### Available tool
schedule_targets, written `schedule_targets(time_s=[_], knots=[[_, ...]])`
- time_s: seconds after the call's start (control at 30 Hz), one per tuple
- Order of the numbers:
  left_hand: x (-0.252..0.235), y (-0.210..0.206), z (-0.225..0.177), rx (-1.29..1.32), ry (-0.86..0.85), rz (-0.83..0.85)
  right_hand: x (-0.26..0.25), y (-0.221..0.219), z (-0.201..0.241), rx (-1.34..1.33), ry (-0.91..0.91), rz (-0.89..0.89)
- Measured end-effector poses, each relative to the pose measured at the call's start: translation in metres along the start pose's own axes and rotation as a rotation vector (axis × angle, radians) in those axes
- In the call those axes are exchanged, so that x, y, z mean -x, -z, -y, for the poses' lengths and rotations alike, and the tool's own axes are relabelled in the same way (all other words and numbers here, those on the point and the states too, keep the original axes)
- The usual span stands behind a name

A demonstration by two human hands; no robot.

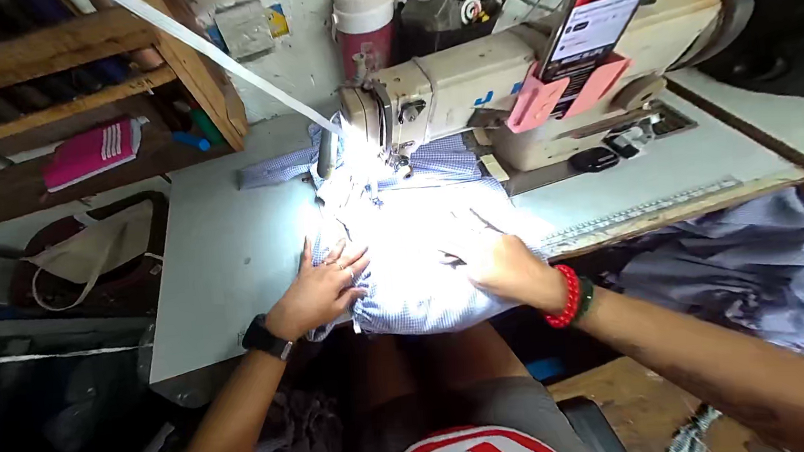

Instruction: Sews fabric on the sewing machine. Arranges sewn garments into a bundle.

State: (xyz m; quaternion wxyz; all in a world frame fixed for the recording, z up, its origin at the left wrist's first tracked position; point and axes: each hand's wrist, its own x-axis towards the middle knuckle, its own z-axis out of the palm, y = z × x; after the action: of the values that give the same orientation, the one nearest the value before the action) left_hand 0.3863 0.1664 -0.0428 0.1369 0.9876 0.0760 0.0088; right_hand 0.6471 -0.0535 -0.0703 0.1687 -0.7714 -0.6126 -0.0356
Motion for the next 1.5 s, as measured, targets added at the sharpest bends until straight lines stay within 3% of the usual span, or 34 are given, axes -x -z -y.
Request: schedule_targets(time_s=[0.1,0.2,0.43,0.57,0.73,0.93,1.07,1.23,1.4,1.5], knots=[[-0.001,-0.005,0.003,-0.036,-0.005,-0.065,-0.004,0.003,-0.007,-0.002,-0.068,0.054],[-0.002,-0.002,-0.005,0.006,-0.1,-0.072,0.001,0.001,0.011,0.016,0.053,-0.053],[-0.035,0.006,0.034,0.066,0.105,-0.054,-0.054,0.012,-0.027,-0.035,-0.057,0.198],[-0.045,0.002,0.054,0.085,0.107,-0.054,-0.064,0.009,-0.016,0.013,-0.129,0.172],[-0.043,0.016,0.05,0.15,0.115,-0.013,-0.035,-0.009,-0.003,0.046,0.013,0.071],[-0.063,0.022,0.073,0.159,0.161,0.082,-0.07,0.001,-0.018,0.004,-0.08,0.275],[-0.065,0.033,0.066,0.167,0.159,0.088,-0.082,0.002,-0.026,-0.046,-0.064,0.227],[-0.083,0.035,0.09,0.154,0.172,0.112,-0.102,-0.002,-0.042,-0.079,0.06,0.186],[-0.111,0.046,0.121,0.266,0.301,0.146,-0.142,-0.005,-0.059,-0.111,0.096,0.243],[-0.126,0.062,0.119,0.275,0.443,0.132,-0.16,-0.002,-0.064,-0.137,0.125,0.213]])
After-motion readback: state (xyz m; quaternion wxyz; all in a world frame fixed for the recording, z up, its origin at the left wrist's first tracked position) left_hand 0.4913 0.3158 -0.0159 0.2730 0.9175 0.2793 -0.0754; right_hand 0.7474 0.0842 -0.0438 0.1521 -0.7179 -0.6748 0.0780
